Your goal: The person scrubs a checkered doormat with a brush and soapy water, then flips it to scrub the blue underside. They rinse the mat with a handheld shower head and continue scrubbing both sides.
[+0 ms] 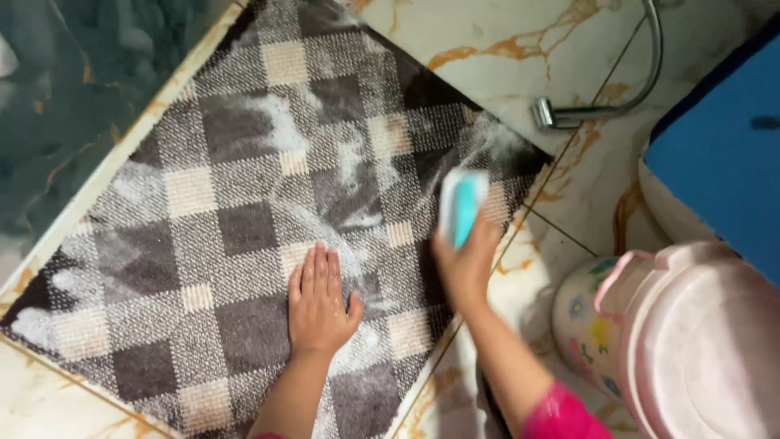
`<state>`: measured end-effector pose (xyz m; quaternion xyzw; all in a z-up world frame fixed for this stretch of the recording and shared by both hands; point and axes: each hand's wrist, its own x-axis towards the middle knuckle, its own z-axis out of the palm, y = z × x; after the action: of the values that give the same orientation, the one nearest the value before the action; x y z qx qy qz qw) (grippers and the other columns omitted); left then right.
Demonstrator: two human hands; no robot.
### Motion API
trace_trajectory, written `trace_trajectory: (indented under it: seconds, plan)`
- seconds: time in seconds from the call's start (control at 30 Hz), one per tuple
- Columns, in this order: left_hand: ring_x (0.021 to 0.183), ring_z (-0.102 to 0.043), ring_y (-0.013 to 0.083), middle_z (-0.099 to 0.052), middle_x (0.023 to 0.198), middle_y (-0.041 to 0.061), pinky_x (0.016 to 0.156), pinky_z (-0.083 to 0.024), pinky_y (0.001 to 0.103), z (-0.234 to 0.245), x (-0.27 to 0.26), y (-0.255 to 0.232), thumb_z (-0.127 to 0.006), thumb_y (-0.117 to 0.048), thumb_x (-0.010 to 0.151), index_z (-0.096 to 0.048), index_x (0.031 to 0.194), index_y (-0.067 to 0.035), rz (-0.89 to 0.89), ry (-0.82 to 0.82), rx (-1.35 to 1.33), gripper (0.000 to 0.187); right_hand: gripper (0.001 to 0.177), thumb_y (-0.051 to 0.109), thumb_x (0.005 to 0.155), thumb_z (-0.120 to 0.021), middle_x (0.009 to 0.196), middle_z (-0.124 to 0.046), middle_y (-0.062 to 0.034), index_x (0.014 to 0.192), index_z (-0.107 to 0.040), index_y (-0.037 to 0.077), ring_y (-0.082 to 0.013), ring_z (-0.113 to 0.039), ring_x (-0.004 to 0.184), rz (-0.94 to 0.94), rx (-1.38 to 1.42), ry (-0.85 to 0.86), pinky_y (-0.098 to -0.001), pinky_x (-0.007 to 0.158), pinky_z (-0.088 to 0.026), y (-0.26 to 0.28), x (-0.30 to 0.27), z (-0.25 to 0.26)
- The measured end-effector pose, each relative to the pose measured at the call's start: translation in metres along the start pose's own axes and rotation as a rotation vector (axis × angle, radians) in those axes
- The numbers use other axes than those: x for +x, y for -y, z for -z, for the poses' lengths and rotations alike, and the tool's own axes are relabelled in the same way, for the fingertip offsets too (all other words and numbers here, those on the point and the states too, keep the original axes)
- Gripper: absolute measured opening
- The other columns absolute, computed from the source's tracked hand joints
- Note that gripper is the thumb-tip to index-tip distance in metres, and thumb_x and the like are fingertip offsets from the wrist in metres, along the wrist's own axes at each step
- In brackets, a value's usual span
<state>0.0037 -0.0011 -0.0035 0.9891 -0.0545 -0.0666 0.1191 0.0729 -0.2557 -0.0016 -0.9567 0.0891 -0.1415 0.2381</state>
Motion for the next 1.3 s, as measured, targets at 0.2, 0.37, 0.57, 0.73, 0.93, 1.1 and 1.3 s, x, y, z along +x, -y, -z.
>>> trace_trajectory:
  seconds: [0.2, 0.37, 0.57, 0.73, 0.93, 1.1, 1.3]
  plan:
    - [0.153, -0.02, 0.0284, -0.024, 0.165, 0.018, 0.123, -0.013, 0.045, 0.0, 0.0, -0.001, -0.042, -0.045, 0.09, -0.029, 0.155, 0.0, 0.0, 0.004, 0.034, 0.08, 0.081, 0.022, 0.077, -0.086, 0.122, -0.055, -0.0287, 0.146, -0.05, -0.002, -0.044, -0.056, 0.112, 0.038, 0.074, 0.19, -0.0508, 0.098, -0.048, 0.0, 0.079, 0.006]
    - [0.152, -0.019, 0.0289, -0.023, 0.164, 0.02, 0.122, -0.013, 0.045, 0.001, 0.002, 0.001, -0.043, -0.045, 0.089, -0.03, 0.154, 0.002, 0.007, 0.051, 0.014, 0.081, 0.076, 0.019, 0.076, -0.086, 0.121, -0.056, -0.0277, 0.142, -0.053, 0.001, -0.0457, -0.058, 0.111, -0.042, 0.095, 0.045, -0.0507, 0.097, -0.049, 0.034, 0.168, -0.052]
    - [0.151, -0.019, 0.0293, -0.022, 0.164, 0.021, 0.121, -0.014, 0.047, 0.002, 0.004, 0.002, -0.044, -0.045, 0.087, -0.031, 0.153, 0.003, 0.003, 0.05, 0.001, 0.082, 0.085, 0.012, 0.075, -0.083, 0.121, -0.053, -0.0283, 0.148, -0.043, -0.004, -0.045, -0.055, 0.112, 0.21, 0.138, 0.199, -0.0509, 0.1, -0.047, 0.052, 0.037, 0.002]
    - [0.151, -0.019, 0.0312, -0.023, 0.163, 0.022, 0.12, -0.013, 0.049, -0.003, 0.002, 0.004, -0.044, -0.046, 0.087, -0.032, 0.151, 0.003, -0.004, 0.035, -0.053, 0.082, 0.082, 0.015, 0.069, -0.088, 0.121, -0.057, -0.0277, 0.141, -0.053, -0.003, -0.0445, -0.059, 0.107, 0.172, 0.051, 0.308, -0.0514, 0.092, -0.051, 0.029, 0.136, -0.03]
    - [0.154, -0.019, 0.0302, -0.024, 0.164, 0.021, 0.123, -0.013, 0.049, -0.004, -0.004, 0.002, -0.044, -0.045, 0.09, -0.032, 0.154, 0.004, -0.017, -0.027, -0.067, 0.081, 0.067, 0.02, 0.075, -0.084, 0.116, -0.063, -0.027, 0.134, -0.058, -0.001, -0.042, -0.063, 0.107, 0.053, 0.14, 0.223, -0.0507, 0.093, -0.053, 0.074, 0.139, -0.041]
    - [0.152, -0.017, 0.0305, -0.022, 0.163, 0.021, 0.121, -0.012, 0.05, -0.004, -0.001, 0.003, -0.045, -0.046, 0.086, -0.031, 0.152, 0.004, -0.005, 0.018, -0.11, 0.084, 0.087, 0.014, 0.068, -0.087, 0.108, -0.056, -0.0269, 0.145, -0.051, -0.002, -0.0393, -0.059, 0.1, 0.238, 0.109, 0.411, -0.0495, 0.093, -0.05, 0.056, -0.01, 0.019]
    - [0.151, -0.017, 0.0296, -0.02, 0.164, 0.019, 0.12, -0.012, 0.049, -0.008, 0.001, 0.004, -0.042, -0.046, 0.088, -0.027, 0.154, 0.002, -0.012, 0.028, -0.051, 0.083, 0.078, 0.015, 0.08, -0.085, 0.125, -0.053, -0.033, 0.148, -0.049, 0.0, -0.045, -0.059, 0.112, 0.157, 0.097, 0.257, -0.0509, 0.093, -0.052, 0.074, 0.166, -0.047]
